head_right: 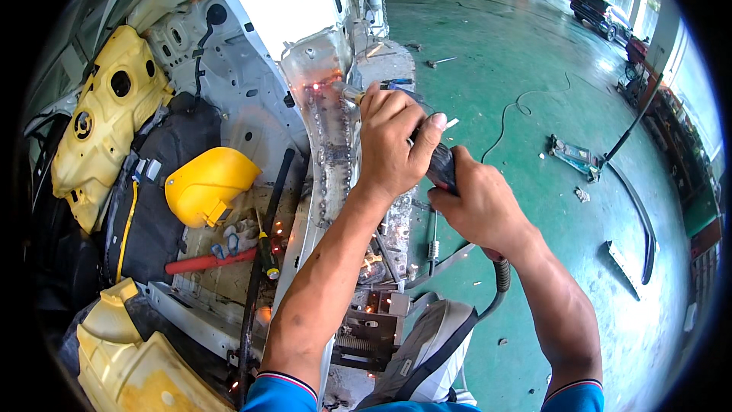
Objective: The person welds a section of a car's frame using a welding torch while holding a yellow welding mask in the other hand. Sparks are visible as the torch is applied to the metal frame.
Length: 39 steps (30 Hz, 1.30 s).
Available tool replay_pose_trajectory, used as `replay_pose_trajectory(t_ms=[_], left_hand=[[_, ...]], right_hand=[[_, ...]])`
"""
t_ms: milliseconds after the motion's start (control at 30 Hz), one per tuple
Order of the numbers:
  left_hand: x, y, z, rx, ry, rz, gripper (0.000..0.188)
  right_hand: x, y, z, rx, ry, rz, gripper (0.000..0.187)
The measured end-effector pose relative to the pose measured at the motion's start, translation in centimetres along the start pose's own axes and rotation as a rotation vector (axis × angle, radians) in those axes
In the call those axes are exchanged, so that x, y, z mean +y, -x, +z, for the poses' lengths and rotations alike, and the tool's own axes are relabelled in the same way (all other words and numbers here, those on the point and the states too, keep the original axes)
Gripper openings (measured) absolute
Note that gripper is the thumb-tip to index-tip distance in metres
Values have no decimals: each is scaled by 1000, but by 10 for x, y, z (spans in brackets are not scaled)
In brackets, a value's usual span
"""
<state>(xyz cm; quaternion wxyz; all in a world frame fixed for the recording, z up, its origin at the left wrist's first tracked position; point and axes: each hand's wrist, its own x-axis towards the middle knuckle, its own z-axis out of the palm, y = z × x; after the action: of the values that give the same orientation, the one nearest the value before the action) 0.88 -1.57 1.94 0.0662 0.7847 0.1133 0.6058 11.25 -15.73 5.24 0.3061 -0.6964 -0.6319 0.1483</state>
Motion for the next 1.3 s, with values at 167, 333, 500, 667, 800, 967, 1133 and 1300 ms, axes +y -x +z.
replay_pose_trajectory(t_ms=[167,333,500,667,800,967,1133,1300], left_hand=[[-6,-2,-6,6,-47,12,30],[-14,-2,-11,-11,-53,0,24],[-19,-4,-14,11,-57,0,23],[-22,-3,-14,28,-48,4,23],[-23,-6,-17,23,-44,5,23],[-25,-6,-21,11,-43,-1,21],[-25,-4,-23,-43,-12,-39,24],[-13,-11,-18,-67,-8,-23,26]], right_hand=[[-2,-8,4,-17,4,2,34],[-6,-14,9,-23,28,-2,35],[-9,-20,11,-21,25,-30,34],[-9,-22,14,-2,35,-23,31],[-11,-22,15,1,34,2,31],[-15,-22,16,13,132,-15,29],[-21,-19,15,-17,165,39,29],[-15,-12,9,5,114,22,29]])
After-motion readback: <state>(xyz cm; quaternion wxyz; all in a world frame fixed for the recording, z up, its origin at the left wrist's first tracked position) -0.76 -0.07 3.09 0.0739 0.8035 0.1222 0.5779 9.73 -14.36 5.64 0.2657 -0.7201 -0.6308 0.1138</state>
